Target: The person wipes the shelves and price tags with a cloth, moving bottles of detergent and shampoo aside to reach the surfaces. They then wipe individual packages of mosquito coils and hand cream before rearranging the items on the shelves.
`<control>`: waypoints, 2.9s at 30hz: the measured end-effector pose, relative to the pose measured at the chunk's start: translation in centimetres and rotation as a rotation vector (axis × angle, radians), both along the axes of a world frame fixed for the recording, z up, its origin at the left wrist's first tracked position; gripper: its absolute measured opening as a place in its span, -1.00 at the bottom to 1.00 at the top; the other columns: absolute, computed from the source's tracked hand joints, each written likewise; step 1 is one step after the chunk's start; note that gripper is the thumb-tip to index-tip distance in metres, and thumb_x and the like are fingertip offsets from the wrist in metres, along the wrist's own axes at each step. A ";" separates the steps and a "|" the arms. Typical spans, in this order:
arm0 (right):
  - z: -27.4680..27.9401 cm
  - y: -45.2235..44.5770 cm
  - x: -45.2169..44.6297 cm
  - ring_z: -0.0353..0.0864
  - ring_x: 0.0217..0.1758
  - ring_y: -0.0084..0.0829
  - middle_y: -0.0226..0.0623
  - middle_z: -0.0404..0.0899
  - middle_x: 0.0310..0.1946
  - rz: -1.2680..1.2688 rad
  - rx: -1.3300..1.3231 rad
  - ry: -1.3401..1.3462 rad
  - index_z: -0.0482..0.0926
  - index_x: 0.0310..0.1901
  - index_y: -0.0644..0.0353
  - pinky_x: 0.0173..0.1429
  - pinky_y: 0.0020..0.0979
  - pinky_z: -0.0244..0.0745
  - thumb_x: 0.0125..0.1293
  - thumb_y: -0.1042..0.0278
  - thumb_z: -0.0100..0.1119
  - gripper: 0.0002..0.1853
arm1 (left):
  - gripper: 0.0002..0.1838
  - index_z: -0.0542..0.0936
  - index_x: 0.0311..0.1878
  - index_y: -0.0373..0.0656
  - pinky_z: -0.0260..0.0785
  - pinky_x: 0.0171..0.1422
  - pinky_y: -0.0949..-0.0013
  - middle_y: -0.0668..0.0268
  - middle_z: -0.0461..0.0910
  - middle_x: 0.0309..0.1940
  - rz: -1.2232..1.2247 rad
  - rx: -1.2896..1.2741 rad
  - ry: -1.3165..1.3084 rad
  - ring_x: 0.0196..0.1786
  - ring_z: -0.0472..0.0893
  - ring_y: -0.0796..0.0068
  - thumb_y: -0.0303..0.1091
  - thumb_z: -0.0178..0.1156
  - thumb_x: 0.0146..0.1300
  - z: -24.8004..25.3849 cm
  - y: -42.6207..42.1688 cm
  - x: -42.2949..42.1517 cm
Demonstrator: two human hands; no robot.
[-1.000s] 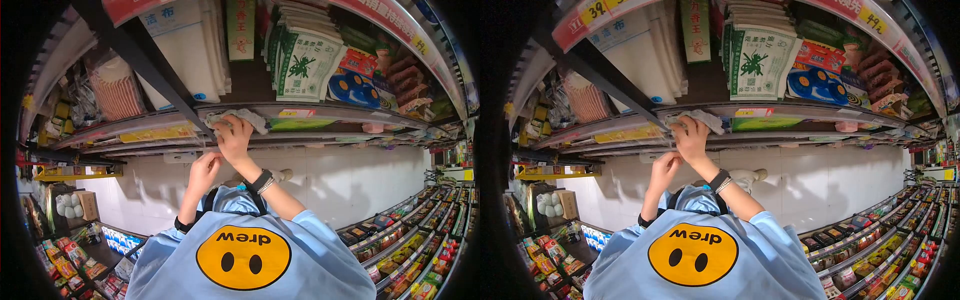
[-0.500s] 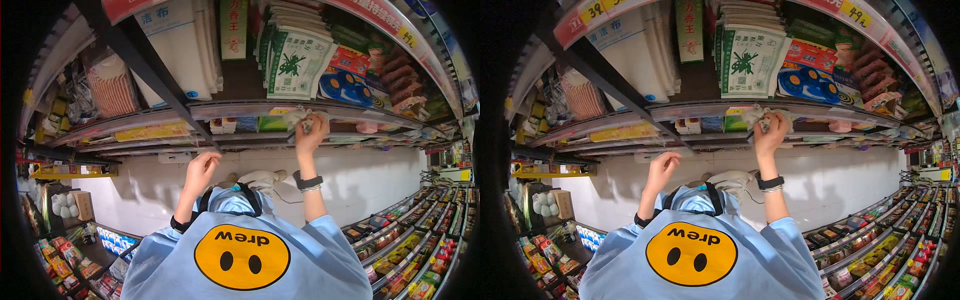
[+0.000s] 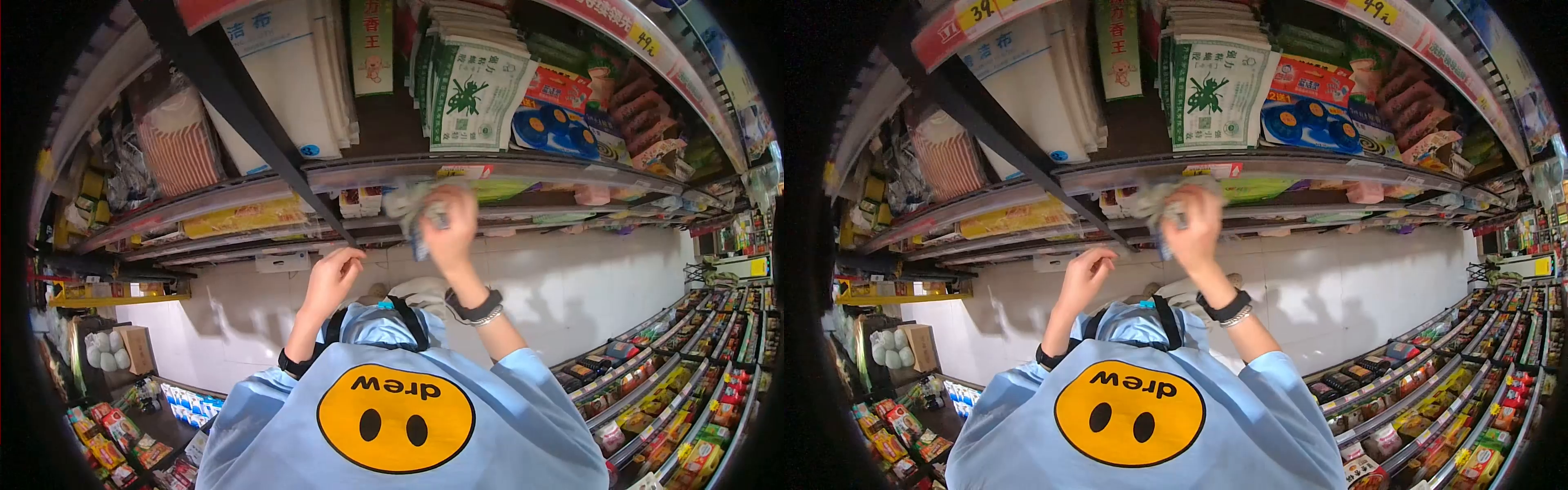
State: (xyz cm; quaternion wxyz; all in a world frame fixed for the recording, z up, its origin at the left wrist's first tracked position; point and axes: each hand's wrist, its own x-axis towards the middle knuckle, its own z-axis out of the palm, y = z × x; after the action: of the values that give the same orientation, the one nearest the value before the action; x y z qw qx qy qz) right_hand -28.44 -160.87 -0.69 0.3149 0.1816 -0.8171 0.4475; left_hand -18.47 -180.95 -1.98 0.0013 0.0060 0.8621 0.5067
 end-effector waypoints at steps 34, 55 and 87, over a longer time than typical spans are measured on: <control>-2.3 3.7 -4.0 0.40 -0.01 -0.12 -0.21 0.47 -0.12 -0.151 0.168 0.111 0.55 -0.22 0.14 0.08 -0.17 0.28 -0.25 0.58 0.21 -0.60 | -0.80 0.60 -0.15 -0.18 0.40 -0.31 0.34 0.16 0.58 -0.45 0.023 -0.028 -0.017 -0.44 0.57 0.29 -0.44 0.11 0.16 0.3 0.5 -3.1; 2.3 -1.0 -4.1 0.42 -0.14 -0.14 -0.23 0.46 -0.21 -0.098 0.020 0.228 0.55 -0.31 0.13 -0.05 -0.22 0.36 -0.31 0.64 0.27 -0.61 | -0.81 0.60 -0.16 -0.20 0.37 -0.33 0.36 0.17 0.55 -0.46 -0.006 -0.036 0.040 -0.48 0.53 0.33 -0.46 0.10 0.16 -0.6 -0.1 -2.4; 11.1 9.4 -14.5 0.44 0.17 0.06 0.25 0.45 0.04 0.221 0.127 -0.703 0.14 0.24 0.52 0.22 -0.26 0.30 0.16 0.04 0.05 -0.23 | -0.18 -0.04 0.38 -0.37 0.12 0.37 0.20 -0.12 0.22 0.24 -0.087 0.053 0.478 0.32 0.26 0.09 -0.41 0.19 0.13 9.9 8.7 -24.2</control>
State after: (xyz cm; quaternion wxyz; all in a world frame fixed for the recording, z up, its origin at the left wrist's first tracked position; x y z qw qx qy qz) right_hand -42.93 -151.47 10.40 -0.0473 0.1231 -0.8769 0.4623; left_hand -42.64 -172.25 7.90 -0.1811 0.1627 0.8232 0.5129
